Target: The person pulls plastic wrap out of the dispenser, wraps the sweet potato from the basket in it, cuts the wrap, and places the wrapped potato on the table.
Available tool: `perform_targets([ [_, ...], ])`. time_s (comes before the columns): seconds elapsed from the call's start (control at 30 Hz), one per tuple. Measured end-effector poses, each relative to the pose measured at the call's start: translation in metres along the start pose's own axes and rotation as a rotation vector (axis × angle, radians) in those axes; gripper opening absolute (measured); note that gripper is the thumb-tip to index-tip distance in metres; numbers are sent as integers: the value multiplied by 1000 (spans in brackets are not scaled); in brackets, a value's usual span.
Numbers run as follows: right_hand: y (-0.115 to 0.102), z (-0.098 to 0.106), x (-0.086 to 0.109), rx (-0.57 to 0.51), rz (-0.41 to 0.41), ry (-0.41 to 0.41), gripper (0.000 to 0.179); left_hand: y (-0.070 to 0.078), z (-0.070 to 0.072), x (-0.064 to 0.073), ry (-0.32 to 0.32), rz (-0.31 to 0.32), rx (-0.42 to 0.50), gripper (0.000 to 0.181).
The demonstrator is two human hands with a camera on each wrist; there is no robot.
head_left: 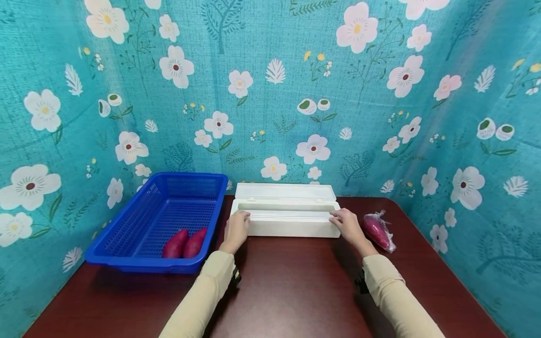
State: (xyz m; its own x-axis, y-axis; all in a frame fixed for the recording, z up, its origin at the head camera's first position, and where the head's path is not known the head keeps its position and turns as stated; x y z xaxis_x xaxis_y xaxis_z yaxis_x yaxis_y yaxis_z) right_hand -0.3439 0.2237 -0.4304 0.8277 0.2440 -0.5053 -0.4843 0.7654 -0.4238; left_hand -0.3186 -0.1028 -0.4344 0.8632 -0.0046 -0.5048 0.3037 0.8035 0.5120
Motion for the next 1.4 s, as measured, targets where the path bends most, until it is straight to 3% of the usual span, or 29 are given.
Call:
perform_targets([
  [0.13,2,1,-4,57,-25,-46,18,-3,0,-1,17,-9,-52,13],
  [0.27,0,4,-10,74,-45,-132,18,-3,1,-3,13,44,-123,10],
  [0.4,11,-1,-17,40,2,-166,12,-1,3,-5,-19,98,-175,11],
  [0.57,105,-49,-31,28,117,-112,23,-1,6,-11,-24,168,-187,12],
  [0.6,118,-57,-32,42,148,-82,25,0,6,-12,-28,178,-189,13],
  [0.63,126,-60,-34,47,126,-82,27,0,7,-14,-31,185,-189,12],
  [0.7,109,-51,-31,64,73,-91,24,1,7,-16,-39,200,-189,11],
  [0.83,31,-12,-20,68,-30,-150,12,2,6,-20,-66,221,-222,10],
  [0.93,5,-1,-16,112,-87,-139,11,4,4,-23,-97,211,-311,11],
  [1.0,2,-1,-16,132,-161,-133,12,6,4,-26,-100,185,-383,13],
  [1.1,-1,-2,-18,121,-207,-105,13,10,6,-31,-85,162,-458,15],
  [1.4,-7,-5,-23,8,-314,-73,14,14,-5,-36,-87,215,-437,21],
])
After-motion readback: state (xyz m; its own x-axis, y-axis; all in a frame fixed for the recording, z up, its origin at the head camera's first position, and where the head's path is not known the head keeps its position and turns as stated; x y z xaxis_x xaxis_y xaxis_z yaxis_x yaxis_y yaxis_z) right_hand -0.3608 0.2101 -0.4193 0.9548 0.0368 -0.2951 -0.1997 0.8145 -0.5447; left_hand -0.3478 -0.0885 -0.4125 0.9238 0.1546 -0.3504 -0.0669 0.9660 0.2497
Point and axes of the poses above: each hand's wrist, its own x-axis away from the middle knuckle, its own z-axis out of the back of the hand, y = z × x, the point moved 1 cm from there along -x, towards the middle knuckle, and after that the axes turned 2 degrees about -y, right-handed, at the moved point
